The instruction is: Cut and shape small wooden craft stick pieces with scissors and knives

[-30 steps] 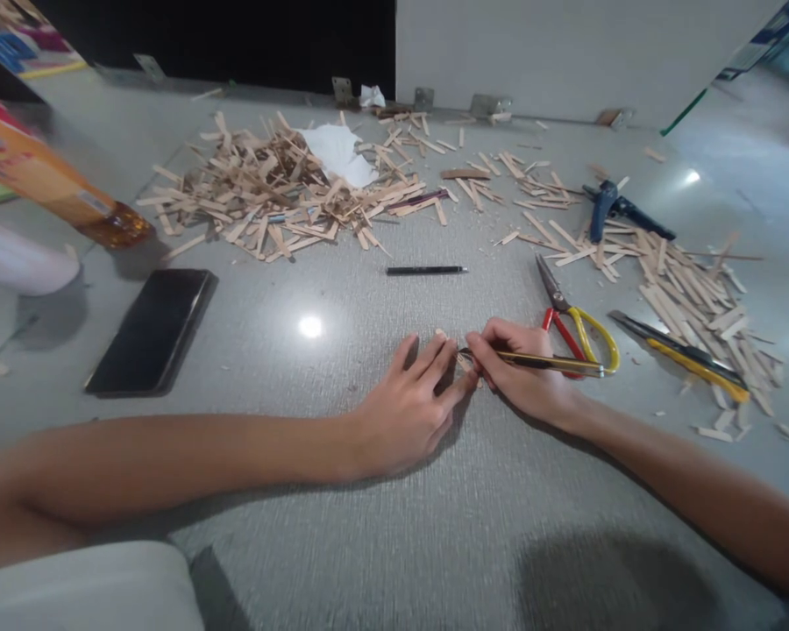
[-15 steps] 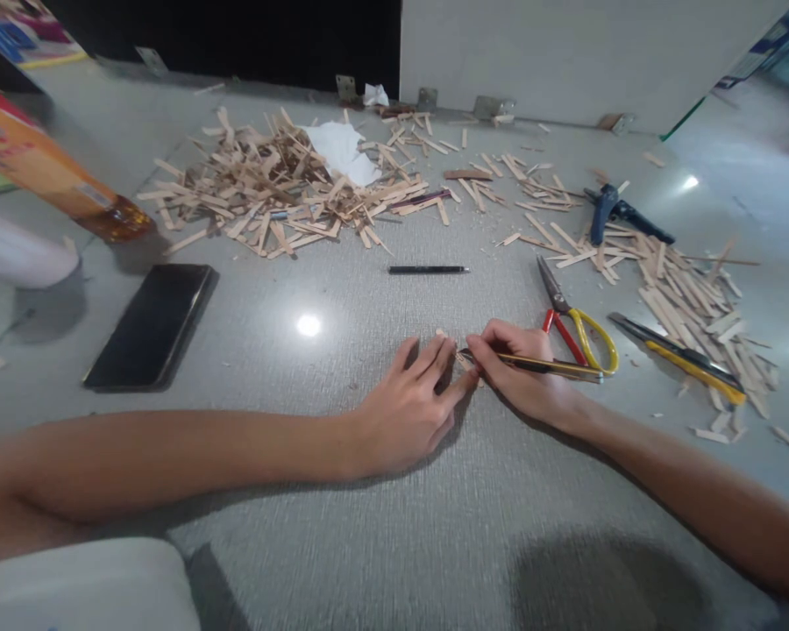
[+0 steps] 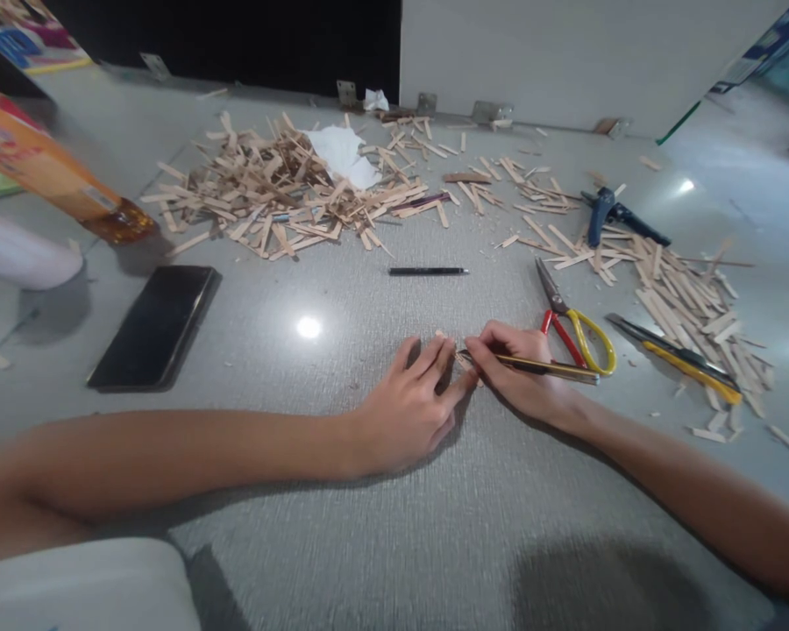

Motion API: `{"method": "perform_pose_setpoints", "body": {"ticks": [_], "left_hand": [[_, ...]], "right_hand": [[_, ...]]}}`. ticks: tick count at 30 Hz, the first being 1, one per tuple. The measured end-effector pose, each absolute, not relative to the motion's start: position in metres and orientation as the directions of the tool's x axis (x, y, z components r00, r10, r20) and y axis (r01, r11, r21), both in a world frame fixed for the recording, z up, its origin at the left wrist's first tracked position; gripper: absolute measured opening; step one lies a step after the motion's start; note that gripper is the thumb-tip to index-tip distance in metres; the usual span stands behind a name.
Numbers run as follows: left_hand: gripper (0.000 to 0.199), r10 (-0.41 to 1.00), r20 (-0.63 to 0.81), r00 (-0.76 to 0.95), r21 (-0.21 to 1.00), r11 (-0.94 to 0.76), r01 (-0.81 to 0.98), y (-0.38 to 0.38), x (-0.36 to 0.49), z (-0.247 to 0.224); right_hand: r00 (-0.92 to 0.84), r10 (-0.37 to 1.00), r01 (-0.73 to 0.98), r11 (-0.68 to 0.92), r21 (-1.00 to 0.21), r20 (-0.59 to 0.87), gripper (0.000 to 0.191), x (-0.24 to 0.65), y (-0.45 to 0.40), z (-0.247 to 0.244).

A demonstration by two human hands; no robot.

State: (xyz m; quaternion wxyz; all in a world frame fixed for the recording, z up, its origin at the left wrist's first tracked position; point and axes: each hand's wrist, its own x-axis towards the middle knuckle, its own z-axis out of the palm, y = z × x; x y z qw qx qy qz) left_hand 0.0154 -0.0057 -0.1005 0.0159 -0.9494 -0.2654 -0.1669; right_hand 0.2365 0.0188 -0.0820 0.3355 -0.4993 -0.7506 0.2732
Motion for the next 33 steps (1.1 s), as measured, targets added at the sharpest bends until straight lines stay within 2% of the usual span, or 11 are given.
{"method": "perform_pose_setpoints", "body": {"ticks": [7,14,17,21,24,28,33], "left_hand": [[0.05,0.516,0.268,0.814,0.096,-0.855,0.51,-0.006,0.016,-0.096],[0.053,0.515,0.25,0.82,0.105,-0.857,0.505,-0.006,0.016,-0.097],[0.053,0.488,0.242,0.839,0.035,-0.868,0.495,-0.006,0.016,-0.094],[0.051,0.456,0.224,0.861,-0.117,-0.865,0.488,-0.006,0.017,-0.088],[0.049,0.422,0.214,0.881,-0.186,-0.868,0.461,-0.006,0.017,-0.084],[0.048,0.411,0.161,0.897,-0.234,-0.867,0.44,-0.005,0.016,-0.08],[0.047,0.428,0.117,0.896,-0.216,-0.87,0.443,-0.004,0.015,-0.078]], "right_hand": [[-0.292,0.93,0.575,0.356,-0.736,0.222,0.041,0.238,0.018,-0.079],[-0.315,0.917,0.592,0.391,-0.704,0.244,0.052,0.235,0.016,-0.079],[-0.335,0.897,0.586,0.438,-0.682,0.289,0.054,0.233,0.014,-0.078],[-0.357,0.896,0.614,0.438,-0.657,0.264,0.053,0.233,0.013,-0.076],[-0.346,0.894,0.618,0.445,-0.648,0.283,0.054,0.232,0.013,-0.077],[-0.352,0.88,0.608,0.473,-0.638,0.318,0.051,0.232,0.012,-0.081],[-0.361,0.873,0.614,0.487,-0.621,0.328,0.048,0.233,0.01,-0.084]]}}
